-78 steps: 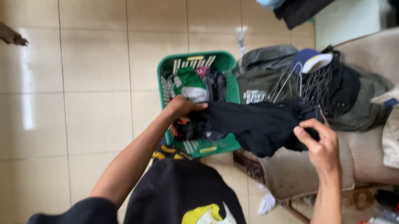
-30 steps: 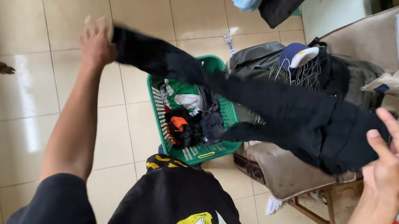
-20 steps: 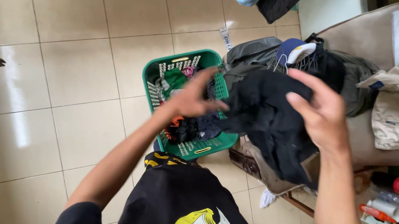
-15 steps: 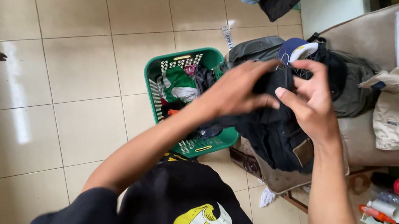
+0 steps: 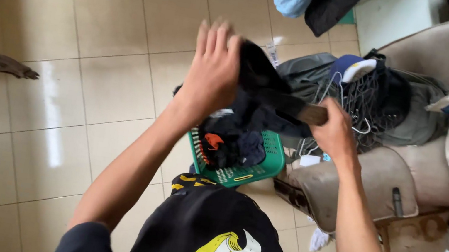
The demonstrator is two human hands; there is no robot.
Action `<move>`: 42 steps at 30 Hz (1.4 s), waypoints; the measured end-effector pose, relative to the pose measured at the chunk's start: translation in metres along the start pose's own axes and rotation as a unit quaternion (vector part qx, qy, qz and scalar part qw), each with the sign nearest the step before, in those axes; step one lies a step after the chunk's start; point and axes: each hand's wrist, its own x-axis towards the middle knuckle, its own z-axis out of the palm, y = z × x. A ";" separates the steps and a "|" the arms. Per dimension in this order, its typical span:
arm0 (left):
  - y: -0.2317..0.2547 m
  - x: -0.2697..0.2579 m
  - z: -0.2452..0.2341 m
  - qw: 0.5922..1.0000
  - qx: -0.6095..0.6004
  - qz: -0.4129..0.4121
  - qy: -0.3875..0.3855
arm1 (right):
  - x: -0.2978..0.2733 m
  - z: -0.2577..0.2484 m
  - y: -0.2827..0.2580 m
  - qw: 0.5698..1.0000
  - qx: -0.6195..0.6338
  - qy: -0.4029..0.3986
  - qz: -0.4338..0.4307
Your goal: Take wet laundry from a basket, place individual items on hangers, and hang them on a drying rod.
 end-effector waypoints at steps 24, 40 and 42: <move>0.014 -0.083 -0.129 0.836 -0.376 -0.389 -0.093 | -0.010 0.404 0.129 0.973 0.230 -0.004 -0.009; -0.057 -0.339 -0.249 0.682 -0.420 -0.394 0.451 | 0.080 0.151 -0.020 0.454 0.773 0.074 0.437; -0.062 -0.345 -0.249 0.684 -0.428 -0.401 0.434 | 0.116 0.269 0.076 0.493 0.807 -0.046 0.322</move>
